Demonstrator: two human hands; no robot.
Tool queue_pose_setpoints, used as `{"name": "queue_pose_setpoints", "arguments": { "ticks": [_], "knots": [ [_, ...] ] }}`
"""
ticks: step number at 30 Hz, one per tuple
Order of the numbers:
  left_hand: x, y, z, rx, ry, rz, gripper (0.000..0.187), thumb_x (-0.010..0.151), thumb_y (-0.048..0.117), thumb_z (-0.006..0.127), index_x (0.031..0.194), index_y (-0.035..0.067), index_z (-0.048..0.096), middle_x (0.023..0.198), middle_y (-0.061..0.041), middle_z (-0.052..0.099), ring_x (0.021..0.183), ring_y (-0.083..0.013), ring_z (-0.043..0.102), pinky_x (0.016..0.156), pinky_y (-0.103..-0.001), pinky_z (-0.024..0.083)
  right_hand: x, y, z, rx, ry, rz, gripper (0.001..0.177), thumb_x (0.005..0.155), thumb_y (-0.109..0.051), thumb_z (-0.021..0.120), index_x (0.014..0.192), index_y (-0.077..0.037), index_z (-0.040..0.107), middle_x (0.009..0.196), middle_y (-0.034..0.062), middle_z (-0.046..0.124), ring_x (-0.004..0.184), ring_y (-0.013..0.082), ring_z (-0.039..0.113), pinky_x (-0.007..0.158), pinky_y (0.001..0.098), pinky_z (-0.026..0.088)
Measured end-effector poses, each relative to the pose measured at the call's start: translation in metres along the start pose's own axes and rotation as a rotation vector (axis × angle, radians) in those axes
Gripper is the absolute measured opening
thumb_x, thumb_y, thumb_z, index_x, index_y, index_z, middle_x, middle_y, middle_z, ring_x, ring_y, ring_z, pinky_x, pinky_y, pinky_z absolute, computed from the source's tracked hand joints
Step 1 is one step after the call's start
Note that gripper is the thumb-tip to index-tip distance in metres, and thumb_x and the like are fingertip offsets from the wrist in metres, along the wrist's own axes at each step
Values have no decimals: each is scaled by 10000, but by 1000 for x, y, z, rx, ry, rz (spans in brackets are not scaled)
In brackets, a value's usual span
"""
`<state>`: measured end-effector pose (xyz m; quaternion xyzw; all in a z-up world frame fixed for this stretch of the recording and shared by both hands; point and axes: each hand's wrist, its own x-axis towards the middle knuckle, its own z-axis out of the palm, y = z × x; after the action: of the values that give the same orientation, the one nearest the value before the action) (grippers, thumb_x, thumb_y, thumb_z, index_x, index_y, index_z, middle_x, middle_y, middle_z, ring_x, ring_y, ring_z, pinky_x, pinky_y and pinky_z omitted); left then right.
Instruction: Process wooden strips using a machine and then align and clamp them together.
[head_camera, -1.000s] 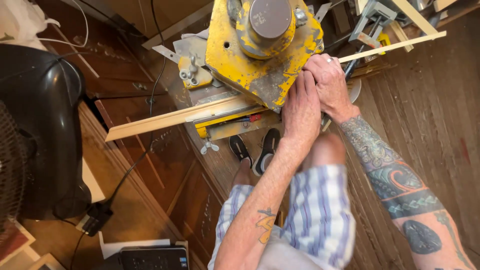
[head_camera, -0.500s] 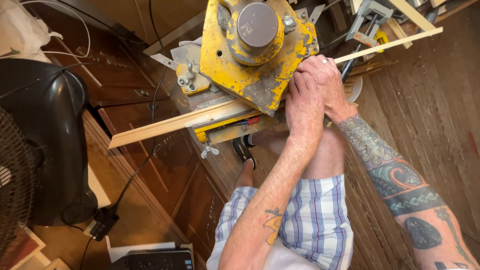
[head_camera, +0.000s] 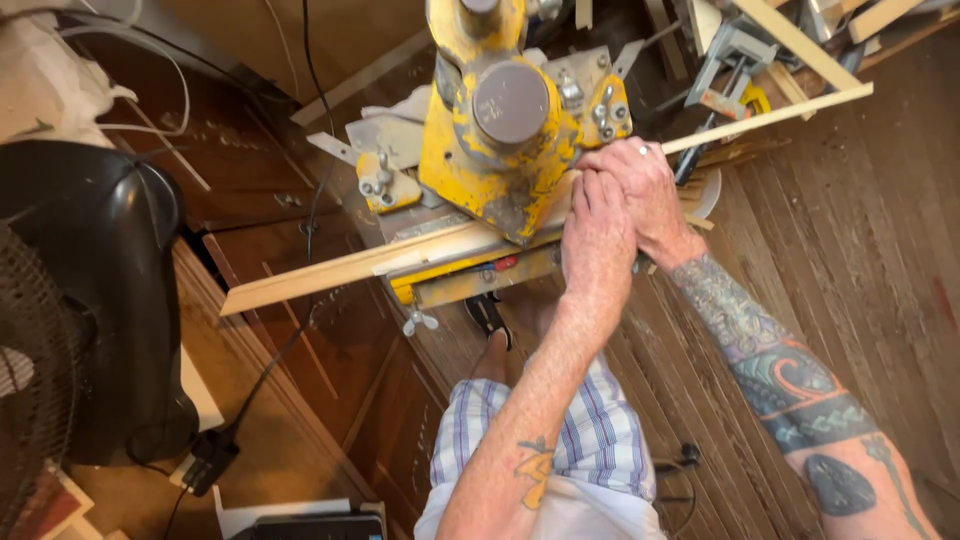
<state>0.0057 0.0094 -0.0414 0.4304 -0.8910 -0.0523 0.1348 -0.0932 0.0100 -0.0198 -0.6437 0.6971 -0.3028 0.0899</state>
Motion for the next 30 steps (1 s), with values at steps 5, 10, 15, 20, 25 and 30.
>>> {"name": "queue_pose_setpoints", "arguments": {
  "ticks": [5,10,15,20,25,30],
  "knots": [
    [-1,0,-6,-46,-108,6,412,1014,227,431,1344,11,552,1345,-169,601,1287,-272,626,863,-297,568,-3,0,2,-20,-7,-13,303,1132,-284,442,1166,-114,691,1009,94,624,981,300,598,920,423,440],
    [-12,1,6,-3,-100,-10,418,991,253,452,1341,45,547,1344,-132,586,1301,-245,615,862,-287,567,-8,-4,0,-55,-33,-7,298,1126,-287,453,1181,-123,696,1016,85,623,999,295,590,918,424,431],
    [-1,0,-18,31,-39,-16,370,994,264,424,1277,68,563,1260,-89,599,1232,-196,634,813,-256,561,-9,1,2,-23,-23,27,295,1124,-343,458,1165,-170,694,1008,44,618,997,249,593,945,381,429],
    [0,-6,-4,60,47,-8,284,1006,262,421,1170,95,581,1142,-57,588,1141,-169,638,784,-236,552,-8,3,5,-28,-9,21,350,1162,-353,427,1107,-131,693,1006,68,620,986,264,598,932,400,432],
    [-3,-7,-17,56,82,-16,206,1000,233,441,1082,114,588,1026,-28,572,970,-144,638,746,-244,547,-13,0,4,-40,-8,12,289,1160,-294,464,1048,-122,668,992,74,600,971,277,590,919,404,433],
    [4,-10,-16,34,140,-13,129,965,203,485,990,122,581,910,-14,533,824,-153,608,704,-280,527,-11,5,10,-19,20,20,291,1164,-271,477,1007,-110,662,955,75,577,938,281,581,895,411,435]
  ]
}}
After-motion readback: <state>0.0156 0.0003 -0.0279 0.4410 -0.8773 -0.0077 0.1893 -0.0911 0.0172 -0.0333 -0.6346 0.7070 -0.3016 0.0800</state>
